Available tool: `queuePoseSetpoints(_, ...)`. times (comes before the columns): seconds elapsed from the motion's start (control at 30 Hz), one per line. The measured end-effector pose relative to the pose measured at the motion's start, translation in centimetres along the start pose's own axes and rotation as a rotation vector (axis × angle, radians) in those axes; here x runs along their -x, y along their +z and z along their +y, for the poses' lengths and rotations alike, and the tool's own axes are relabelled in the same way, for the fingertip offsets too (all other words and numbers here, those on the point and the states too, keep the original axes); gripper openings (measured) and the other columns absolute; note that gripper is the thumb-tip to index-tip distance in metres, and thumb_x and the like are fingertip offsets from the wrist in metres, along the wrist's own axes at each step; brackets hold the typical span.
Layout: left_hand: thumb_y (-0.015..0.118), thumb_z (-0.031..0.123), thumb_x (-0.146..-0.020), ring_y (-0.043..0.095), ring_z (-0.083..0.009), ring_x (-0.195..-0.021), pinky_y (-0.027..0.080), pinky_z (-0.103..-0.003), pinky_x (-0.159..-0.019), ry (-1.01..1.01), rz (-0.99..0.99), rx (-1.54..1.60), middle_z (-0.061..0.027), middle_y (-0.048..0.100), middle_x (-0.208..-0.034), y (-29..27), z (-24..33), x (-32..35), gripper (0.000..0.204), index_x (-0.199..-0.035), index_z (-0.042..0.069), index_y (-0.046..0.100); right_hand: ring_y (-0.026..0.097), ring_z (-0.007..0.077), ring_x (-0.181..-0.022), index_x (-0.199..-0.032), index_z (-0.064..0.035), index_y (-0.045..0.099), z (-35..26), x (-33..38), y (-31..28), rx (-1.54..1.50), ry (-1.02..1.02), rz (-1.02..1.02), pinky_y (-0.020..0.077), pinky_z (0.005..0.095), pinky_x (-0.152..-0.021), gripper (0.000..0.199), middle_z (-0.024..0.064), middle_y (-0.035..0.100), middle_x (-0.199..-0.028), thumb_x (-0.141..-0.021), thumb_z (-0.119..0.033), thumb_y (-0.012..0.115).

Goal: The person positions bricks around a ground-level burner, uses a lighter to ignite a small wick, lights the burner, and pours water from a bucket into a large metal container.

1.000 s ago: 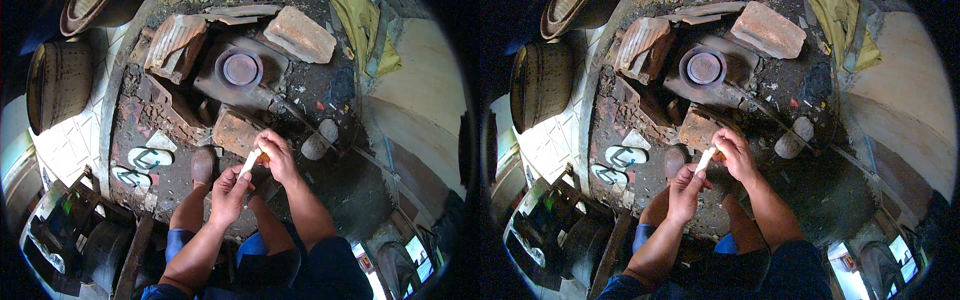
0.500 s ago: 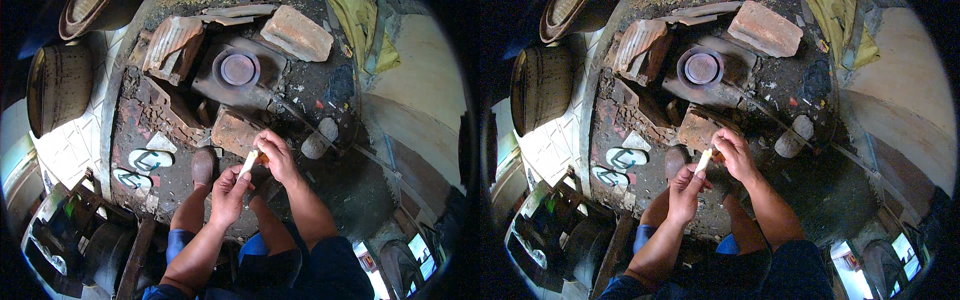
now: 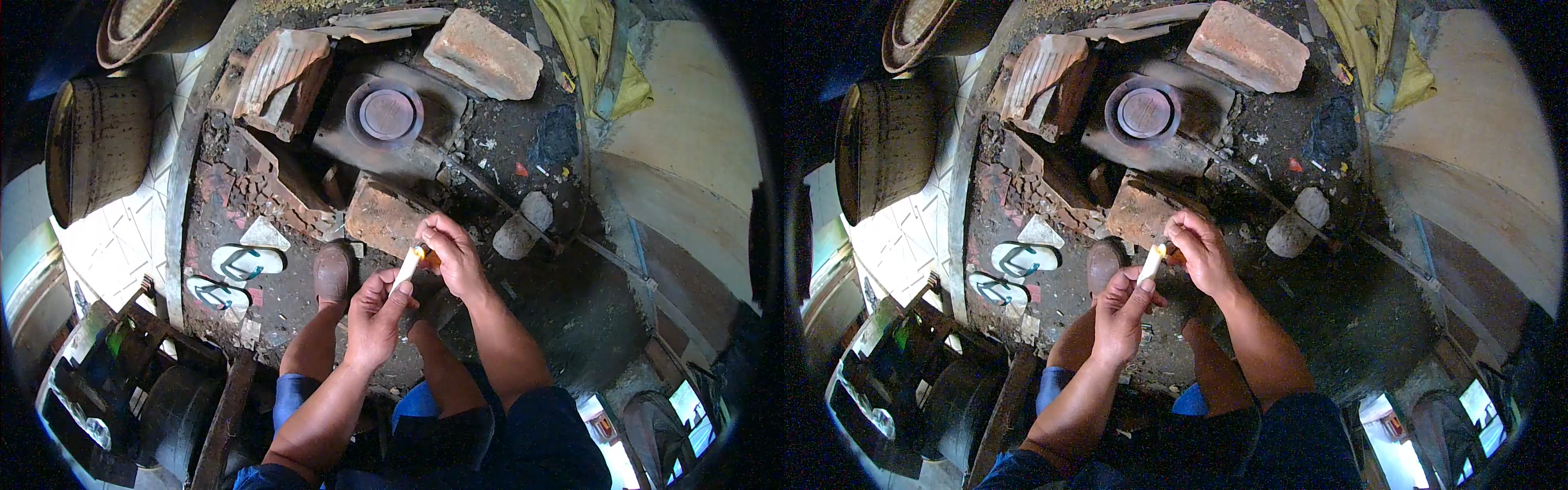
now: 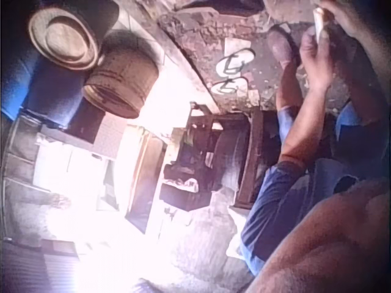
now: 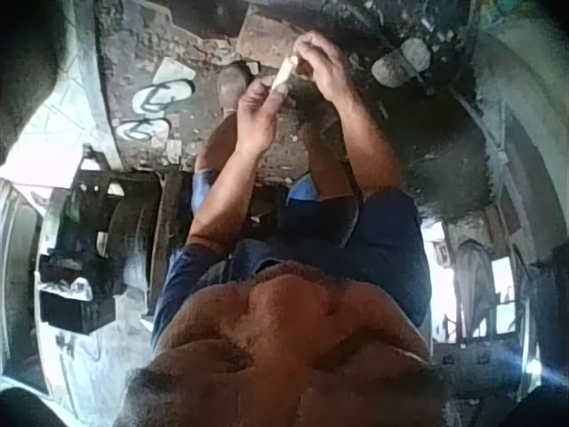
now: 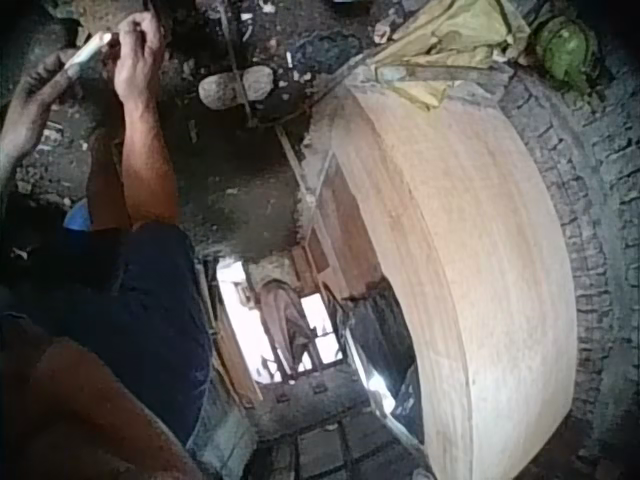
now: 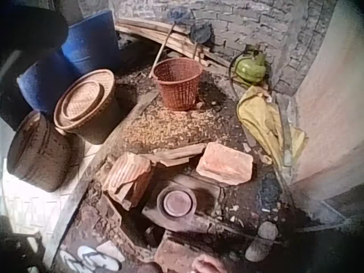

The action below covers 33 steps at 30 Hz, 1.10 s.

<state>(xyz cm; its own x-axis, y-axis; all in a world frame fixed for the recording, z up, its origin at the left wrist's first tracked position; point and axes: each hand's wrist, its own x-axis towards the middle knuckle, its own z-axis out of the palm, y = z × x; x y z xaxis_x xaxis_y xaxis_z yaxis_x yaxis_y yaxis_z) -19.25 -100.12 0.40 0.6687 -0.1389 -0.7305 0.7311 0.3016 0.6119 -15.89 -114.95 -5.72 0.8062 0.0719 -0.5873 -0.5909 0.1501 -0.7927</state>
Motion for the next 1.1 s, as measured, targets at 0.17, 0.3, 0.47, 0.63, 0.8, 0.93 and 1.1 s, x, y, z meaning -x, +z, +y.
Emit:
queuePoseSetpoints(0.17,0.053,0.01,-0.09,0.054,-0.0075,-0.075,0.043,-0.022,-0.069,-0.039,-0.034,0.016,-0.0022,0.06,-0.088,-0.4,0.0,-0.1,0.019,-0.107,0.0,0.053,0.042,0.0037,-0.057,-0.087,-0.0085,0.053,0.5,1.1,-0.4,-0.172,0.077,0.136,0.0327,0.0188,-0.045,0.021,-0.0031,0.048,-0.073,-0.093,-0.027,0.045)
queuePoseSetpoints(0.3,0.053,0.016,-0.091,0.059,-0.0121,-0.076,0.042,-0.023,-0.065,-0.032,0.0,-0.064,-0.0058,0.064,-0.087,-0.2,-0.4,-0.4,0.019,-0.106,0.005,0.054,0.039,0.0038,-0.051,-0.09,-0.0099,0.053,2.6,3.6,-3.6,-0.298,0.06,0.307,0.0299,0.0188,-0.042,0.024,-0.0034,0.047,-0.069,-0.093,-0.032,0.046)
queuePoseSetpoints(0.47,0.053,0.012,-0.09,0.061,-0.0143,-0.08,0.044,-0.025,-0.066,-0.049,0.021,-0.024,-0.0072,0.064,-0.091,0.4,-1.2,-0.9,0.017,-0.106,0.006,0.055,0.037,0.0027,-0.051,-0.084,-0.0087,0.053,8.0,6.7,-10.6,-0.039,0.061,0.724,0.0281,0.0229,-0.043,0.016,-0.0048,0.048,-0.065,-0.083,-0.019,0.065)
queuePoseSetpoints(0.63,0.054,0.009,-0.089,0.06,-0.0122,-0.084,0.043,-0.023,-0.07,-0.057,0.008,-0.096,-0.0068,0.063,-0.098,1.1,-1.0,-1.1,0.02,-0.108,0.004,0.053,0.049,0.0094,-0.059,-0.089,-0.0069,0.054,11.8,9.3,-20.0,0.302,0.214,1.109,0.0424,0.0277,-0.052,0.015,0.0001,0.051,-0.076,-0.083,-0.017,0.064)
queuePoseSetpoints(0.8,0.054,0.008,-0.089,0.06,-0.0127,-0.084,0.043,-0.023,-0.07,-0.015,-0.041,-0.091,-0.0072,0.063,-0.098,1.5,-1.8,-1.7,0.02,-0.108,0.004,0.053,0.05,0.019,-0.07,-0.096,-0.0026,0.052,14.6,9.0,-27.4,0.636,0.201,1.153,0.0439,0.0337,-0.068,0.018,0.0068,0.051,-0.083,-0.086,-0.016,0.06)
queuePoseSetpoints(0.93,0.054,0.008,-0.089,0.059,-0.0124,-0.084,0.043,-0.023,-0.07,-0.014,-0.064,-0.098,-0.0063,0.064,-0.098,2.3,-2.0,-1.9,0.019,-0.107,0.004,0.053,0.052,0.0232,-0.073,-0.098,0.0006,0.051,18.0,8.1,-32.4,0.668,0.142,1.285,0.044,0.0357,-0.075,0.026,0.0104,0.053,-0.084,-0.087,-0.021,0.059)
queuePoseSetpoints(1.1,0.056,0.009,-0.089,0.059,-0.0121,-0.083,0.043,-0.023,-0.07,-0.023,-0.023,-0.156,-0.0058,0.064,-0.097,1.7,-2.1,-2.5,0.019,-0.107,0.005,0.053,0.056,0.0332,-0.094,-0.118,-0.0039,0.049,17.6,6.6,-33.5,0.786,0.478,1.15,0.0472,0.0434,-0.079,0.047,0.0179,0.055,-0.107,-0.085,-0.037,0.059)
